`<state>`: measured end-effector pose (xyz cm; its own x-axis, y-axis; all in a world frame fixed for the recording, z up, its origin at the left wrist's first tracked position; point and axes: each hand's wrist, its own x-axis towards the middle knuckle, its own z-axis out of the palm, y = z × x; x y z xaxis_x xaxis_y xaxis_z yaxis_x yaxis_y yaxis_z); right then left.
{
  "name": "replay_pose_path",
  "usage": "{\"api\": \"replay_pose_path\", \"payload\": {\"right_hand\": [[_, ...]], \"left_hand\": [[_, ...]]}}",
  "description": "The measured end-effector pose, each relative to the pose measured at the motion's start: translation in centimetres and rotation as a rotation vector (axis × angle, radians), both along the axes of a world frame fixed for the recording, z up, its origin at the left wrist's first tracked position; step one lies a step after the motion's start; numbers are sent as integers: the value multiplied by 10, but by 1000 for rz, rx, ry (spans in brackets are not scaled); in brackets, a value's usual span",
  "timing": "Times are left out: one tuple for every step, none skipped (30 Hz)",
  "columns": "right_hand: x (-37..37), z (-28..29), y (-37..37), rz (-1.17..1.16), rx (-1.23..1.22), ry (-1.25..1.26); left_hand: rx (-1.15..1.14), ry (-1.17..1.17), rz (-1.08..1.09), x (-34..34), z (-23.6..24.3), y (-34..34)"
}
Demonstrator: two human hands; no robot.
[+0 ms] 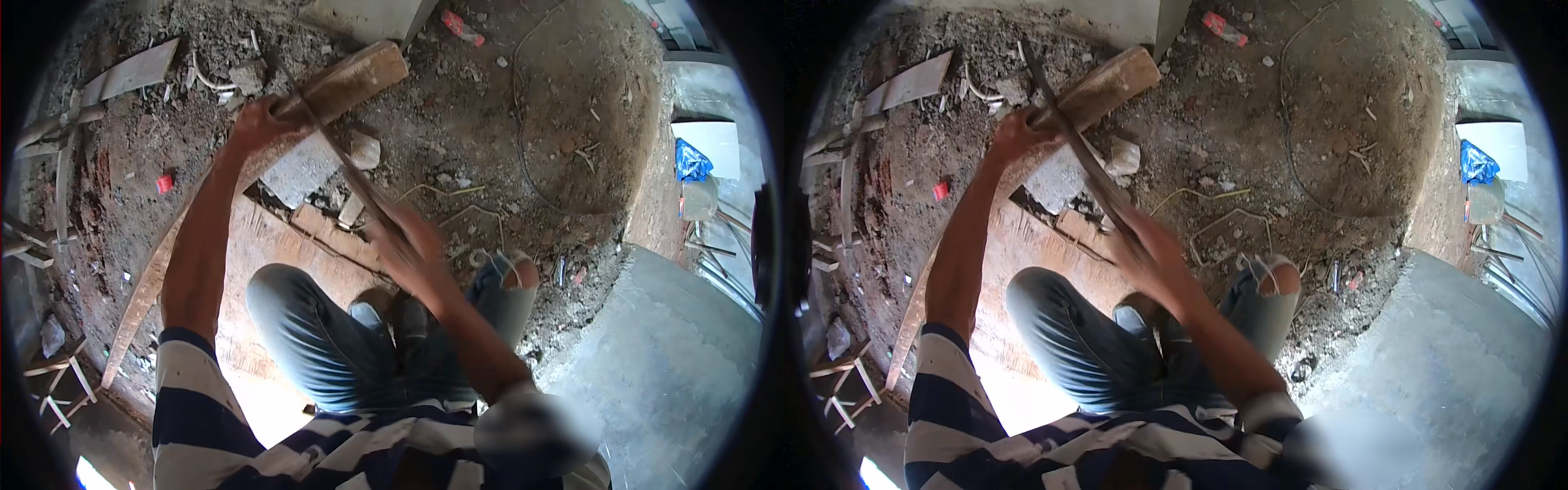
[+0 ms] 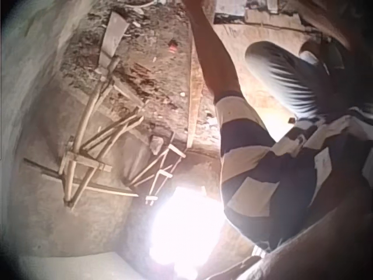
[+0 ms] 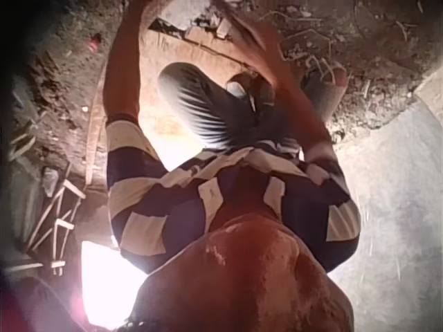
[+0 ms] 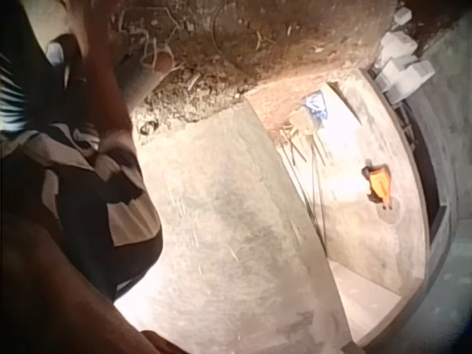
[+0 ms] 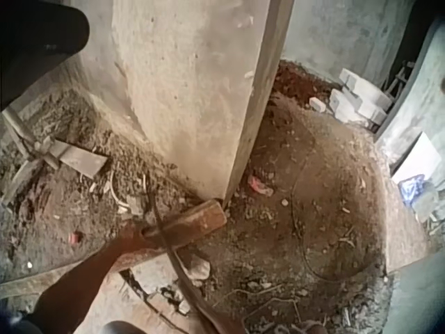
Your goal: Manually sawing a piece of lumber on a construction site.
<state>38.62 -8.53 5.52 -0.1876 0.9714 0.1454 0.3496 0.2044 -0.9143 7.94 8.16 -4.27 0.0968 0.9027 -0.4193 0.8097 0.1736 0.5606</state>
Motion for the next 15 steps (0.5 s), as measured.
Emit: {"api": "replay_pose_path", "payload": {"right_hand": [[-39,-10,47,24,-121,21],[-55,-1,63,-28,-169,62],[-60,2,78,-56,-199,109],[-53,-9,55,-73,-79,79],[-34,-9,7,-91,14,30],[-3,11,-32,-60,41,-53],[23,31,-69,-44,-161,-132],[51,53,-103,-80,-268,-100],[54,60,-99,-79,-264,-90],[56,64,-87,-53,-255,61],[56,69,-86,-51,-259,192],[40,46,-59,9,-266,-108],[9,14,-5,31,-117,-47],[-25,-1,44,20,-159,-61],[-46,5,65,-14,-214,36]], "left_hand": [[144,-105,21,-18,-29,-2],[135,-114,7,-13,-29,-4],[120,-15,-4,-11,-22,-1],[82,69,-46,-10,-12,0],[-30,4,44,-8,1,-3],[-31,8,69,-11,10,-5],[-33,78,14,-17,21,1],[-50,124,-73,-15,26,6],[-99,-2,-39,-26,23,5],[-85,5,-30,-24,24,7],[0,28,-22,-9,22,2],[86,53,-13,1,21,-3],[20,36,-8,11,19,0],[23,28,-22,19,13,1],[48,28,-32,13,5,0]]}}
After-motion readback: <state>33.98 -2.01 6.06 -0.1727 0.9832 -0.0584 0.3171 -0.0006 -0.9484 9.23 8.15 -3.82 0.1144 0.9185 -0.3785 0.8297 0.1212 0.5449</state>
